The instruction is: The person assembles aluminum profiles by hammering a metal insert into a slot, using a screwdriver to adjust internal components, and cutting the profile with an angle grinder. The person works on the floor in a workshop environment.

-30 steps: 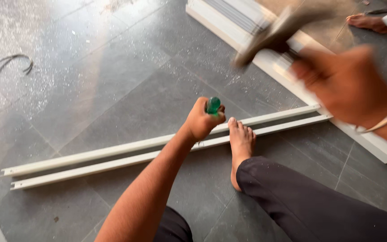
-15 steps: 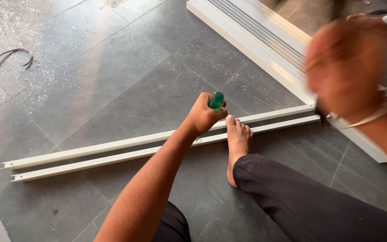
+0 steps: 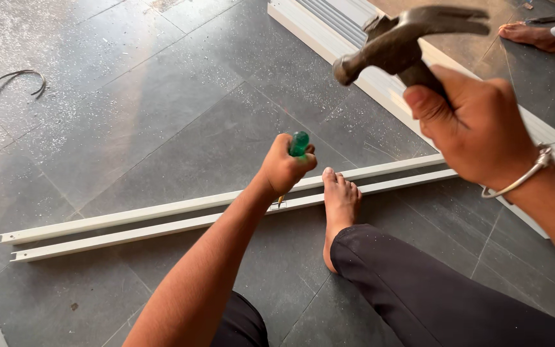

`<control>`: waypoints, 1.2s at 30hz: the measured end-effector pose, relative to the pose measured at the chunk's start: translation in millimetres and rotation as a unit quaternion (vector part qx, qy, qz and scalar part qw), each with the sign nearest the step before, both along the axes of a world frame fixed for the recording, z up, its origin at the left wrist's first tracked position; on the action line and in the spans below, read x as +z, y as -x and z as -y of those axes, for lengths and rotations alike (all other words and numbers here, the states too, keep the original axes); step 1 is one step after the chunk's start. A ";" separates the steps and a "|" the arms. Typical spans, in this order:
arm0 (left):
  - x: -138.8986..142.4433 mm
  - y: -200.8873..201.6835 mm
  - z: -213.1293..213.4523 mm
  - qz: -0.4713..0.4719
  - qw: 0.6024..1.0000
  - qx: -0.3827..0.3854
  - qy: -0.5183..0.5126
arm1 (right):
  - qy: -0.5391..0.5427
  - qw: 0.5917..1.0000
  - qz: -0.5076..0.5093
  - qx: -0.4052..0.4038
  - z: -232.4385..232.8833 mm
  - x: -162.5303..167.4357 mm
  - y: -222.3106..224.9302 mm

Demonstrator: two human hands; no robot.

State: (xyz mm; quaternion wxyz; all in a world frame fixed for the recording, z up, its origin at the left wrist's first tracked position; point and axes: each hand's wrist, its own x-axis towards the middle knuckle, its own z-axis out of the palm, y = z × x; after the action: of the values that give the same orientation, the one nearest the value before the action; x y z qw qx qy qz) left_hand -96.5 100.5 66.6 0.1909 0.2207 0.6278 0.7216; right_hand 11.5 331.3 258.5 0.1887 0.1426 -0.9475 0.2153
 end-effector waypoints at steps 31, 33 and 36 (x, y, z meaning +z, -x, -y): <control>-4.2 2.6 -10.8 -0.060 0.996 -0.060 -0.020 | -0.265 0.957 -0.094 0.072 14.3 -5.2 4.2; -5.6 4.2 -9.3 -0.067 0.997 -0.034 -0.004 | -0.233 0.953 0.178 -0.081 15.7 -5.9 8.9; -7.4 6.5 -5.9 -0.052 0.996 -0.061 -0.035 | -0.088 0.996 0.006 -0.007 13.9 16.5 1.7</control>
State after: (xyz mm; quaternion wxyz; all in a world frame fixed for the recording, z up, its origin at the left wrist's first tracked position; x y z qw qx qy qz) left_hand -103.0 106.4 59.2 0.1940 0.3025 0.5964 0.7178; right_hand 9.8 317.4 275.0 0.1711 0.1504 -0.9649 0.1305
